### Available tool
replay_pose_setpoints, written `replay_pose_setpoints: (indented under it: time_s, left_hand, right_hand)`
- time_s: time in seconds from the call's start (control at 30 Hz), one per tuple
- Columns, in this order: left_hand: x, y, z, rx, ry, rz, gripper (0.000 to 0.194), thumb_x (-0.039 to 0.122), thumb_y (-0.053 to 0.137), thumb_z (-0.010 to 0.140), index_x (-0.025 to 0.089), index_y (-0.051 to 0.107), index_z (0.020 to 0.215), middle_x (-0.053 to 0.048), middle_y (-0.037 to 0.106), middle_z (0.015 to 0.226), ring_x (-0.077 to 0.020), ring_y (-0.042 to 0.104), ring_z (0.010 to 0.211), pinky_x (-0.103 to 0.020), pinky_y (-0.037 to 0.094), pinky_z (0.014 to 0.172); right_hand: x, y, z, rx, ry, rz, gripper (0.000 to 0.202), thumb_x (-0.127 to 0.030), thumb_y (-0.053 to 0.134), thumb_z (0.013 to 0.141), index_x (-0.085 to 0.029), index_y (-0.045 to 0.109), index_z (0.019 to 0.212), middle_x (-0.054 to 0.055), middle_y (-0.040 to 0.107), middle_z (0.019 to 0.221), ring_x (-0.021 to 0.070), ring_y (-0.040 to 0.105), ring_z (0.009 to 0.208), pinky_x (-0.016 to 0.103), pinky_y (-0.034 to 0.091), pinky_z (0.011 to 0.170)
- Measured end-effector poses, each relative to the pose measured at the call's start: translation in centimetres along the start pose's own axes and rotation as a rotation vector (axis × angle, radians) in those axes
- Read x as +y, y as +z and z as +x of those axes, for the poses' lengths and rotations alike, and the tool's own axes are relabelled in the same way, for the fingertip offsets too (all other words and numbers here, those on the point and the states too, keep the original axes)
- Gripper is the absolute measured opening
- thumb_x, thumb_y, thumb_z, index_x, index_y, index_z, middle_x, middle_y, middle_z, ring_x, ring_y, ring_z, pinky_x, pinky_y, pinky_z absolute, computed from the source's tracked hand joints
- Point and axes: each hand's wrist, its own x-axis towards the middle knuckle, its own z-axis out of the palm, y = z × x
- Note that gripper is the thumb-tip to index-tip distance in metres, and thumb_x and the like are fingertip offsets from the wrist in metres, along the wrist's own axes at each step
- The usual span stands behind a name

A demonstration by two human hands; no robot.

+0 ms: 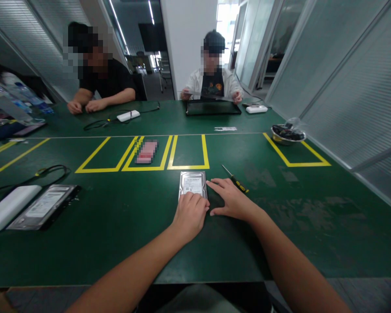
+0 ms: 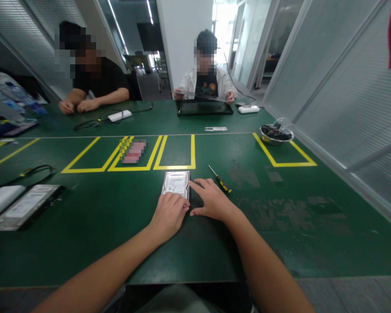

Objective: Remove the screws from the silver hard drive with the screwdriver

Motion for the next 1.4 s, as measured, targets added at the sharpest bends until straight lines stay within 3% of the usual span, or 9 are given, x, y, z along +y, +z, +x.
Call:
replay_pose_setpoints:
  time_s: [0.43, 0.9, 1.4]
  left_hand:
    - [0.46, -0.78, -0.06, -0.055, -0.089, -0.023, 0.008, 0.022, 0.055, 0.092, 0.021, 0.062, 0.092, -0.005, 0.063, 0.094, -0.0250, 0.049, 0.094, -0.043, 0.034, 0.081]
    - [0.60, -0.79, -0.20, -0.010, -0.078, -0.009, 0.009, 0.022, 0.056, 0.091, 0.021, 0.064, 0.090, -0.005, 0.064, 0.090, -0.0246, 0.050, 0.092, -0.043, 0.033, 0.080]
    - [0.57, -0.70, -0.15, -0.006, -0.045, 0.014, 0.012, 0.022, 0.054, 0.092, 0.021, 0.065, 0.093, -0.005, 0.066, 0.091, -0.0247, 0.051, 0.094, -0.045, 0.032, 0.085]
  right_hand:
    - [-0.61, -0.49, -0.08, -0.022, 0.015, -0.016, 0.095, -0.044, 0.083, 0.067, -0.018, 0.040, 0.147, 0.018, 0.045, 0.144, 0.0348, 0.041, 0.128, 0.053, 0.038, 0.109]
    - [-0.57, -0.45, -0.18, -0.001, 0.002, -0.018, 0.094, -0.044, 0.083, 0.067, -0.022, 0.039, 0.148, 0.017, 0.045, 0.145, 0.0349, 0.041, 0.129, 0.055, 0.039, 0.108]
    - [-0.63, -0.64, -0.27, -0.001, 0.006, -0.066, 0.092, -0.047, 0.081, 0.069, -0.019, 0.040, 0.147, 0.017, 0.046, 0.144, 0.0344, 0.042, 0.128, 0.053, 0.039, 0.108]
